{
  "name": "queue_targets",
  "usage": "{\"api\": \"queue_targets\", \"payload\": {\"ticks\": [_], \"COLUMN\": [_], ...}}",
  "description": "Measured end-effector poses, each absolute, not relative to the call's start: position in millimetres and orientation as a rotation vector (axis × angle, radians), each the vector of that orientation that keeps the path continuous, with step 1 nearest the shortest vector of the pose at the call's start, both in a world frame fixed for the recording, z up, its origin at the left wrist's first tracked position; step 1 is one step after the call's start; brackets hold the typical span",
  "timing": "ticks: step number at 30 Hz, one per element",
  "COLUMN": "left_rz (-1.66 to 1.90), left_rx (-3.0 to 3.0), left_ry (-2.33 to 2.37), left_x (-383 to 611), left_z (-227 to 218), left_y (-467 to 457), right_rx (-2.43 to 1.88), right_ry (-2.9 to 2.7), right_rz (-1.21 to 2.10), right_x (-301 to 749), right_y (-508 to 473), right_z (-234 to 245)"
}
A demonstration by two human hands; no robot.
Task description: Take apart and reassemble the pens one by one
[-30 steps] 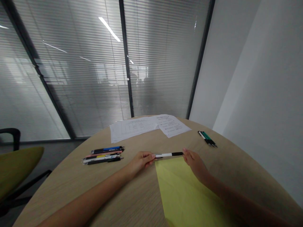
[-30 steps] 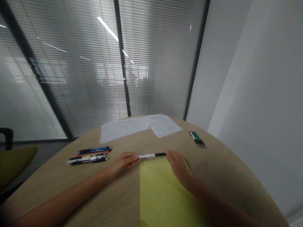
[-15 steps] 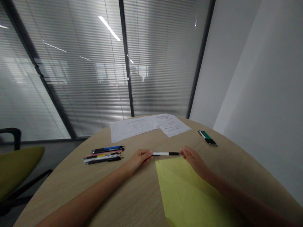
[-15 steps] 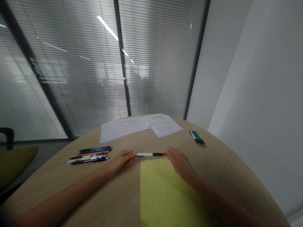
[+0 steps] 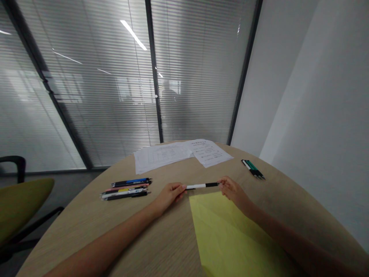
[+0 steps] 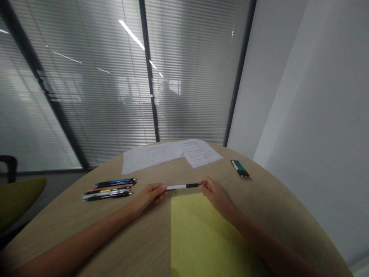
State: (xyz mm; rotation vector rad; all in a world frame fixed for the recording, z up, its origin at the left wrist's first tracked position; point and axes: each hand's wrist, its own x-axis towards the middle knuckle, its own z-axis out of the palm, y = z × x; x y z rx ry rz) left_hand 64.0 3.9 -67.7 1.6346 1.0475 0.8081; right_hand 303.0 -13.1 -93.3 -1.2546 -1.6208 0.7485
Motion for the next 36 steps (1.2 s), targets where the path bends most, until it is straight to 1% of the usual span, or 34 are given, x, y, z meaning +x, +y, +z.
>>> {"api": "queue_targets", "payload": {"ticks": [3,8,11,16,20,26,32,36], "left_rz": [0.787,0.761,0.791,0.831,0.824,0.797,0.827,0.792], "left_rx": [1.689,1.744,1.696,1.63,1.638,1.651,1.623,1.658], "left_ry": [1.056,1.084,1.083,1.078,1.062,1.058,1.083,1.07], "left_x": [65.1,66.3,66.2,66.2,66.3,64.9,65.0,64.9], "left_z": [-68.2,-69.8,-70.3,-70.2,-70.8,-72.2,-74.0,-75.1], "left_y": [2.4,0.6,0.6,0.7,0.3,1.6,3.3,3.5], "right_rx": [-1.287,-1.457,-1.407,-1.241,-1.3,-1.369,-1.209,-1.329], "right_ry": [-1.614,-1.647,-1.67,-1.567,-1.574,-1.653,-1.557,-1.597], "right_rz": [0.773,0.687,0.66,0.846,0.877,0.777,0.906,0.896], "right_x": [304.4,307.7,307.1,303.5,304.6,308.7,306.1,306.6], "right_y": [-12.5,-12.1,-10.5,-8.2,-10.7,-6.2,-3.1,-6.6], "right_z": [-97.2,-100.0,-98.7,-94.9,-93.7,-103.3,-101.1,-97.1]}}
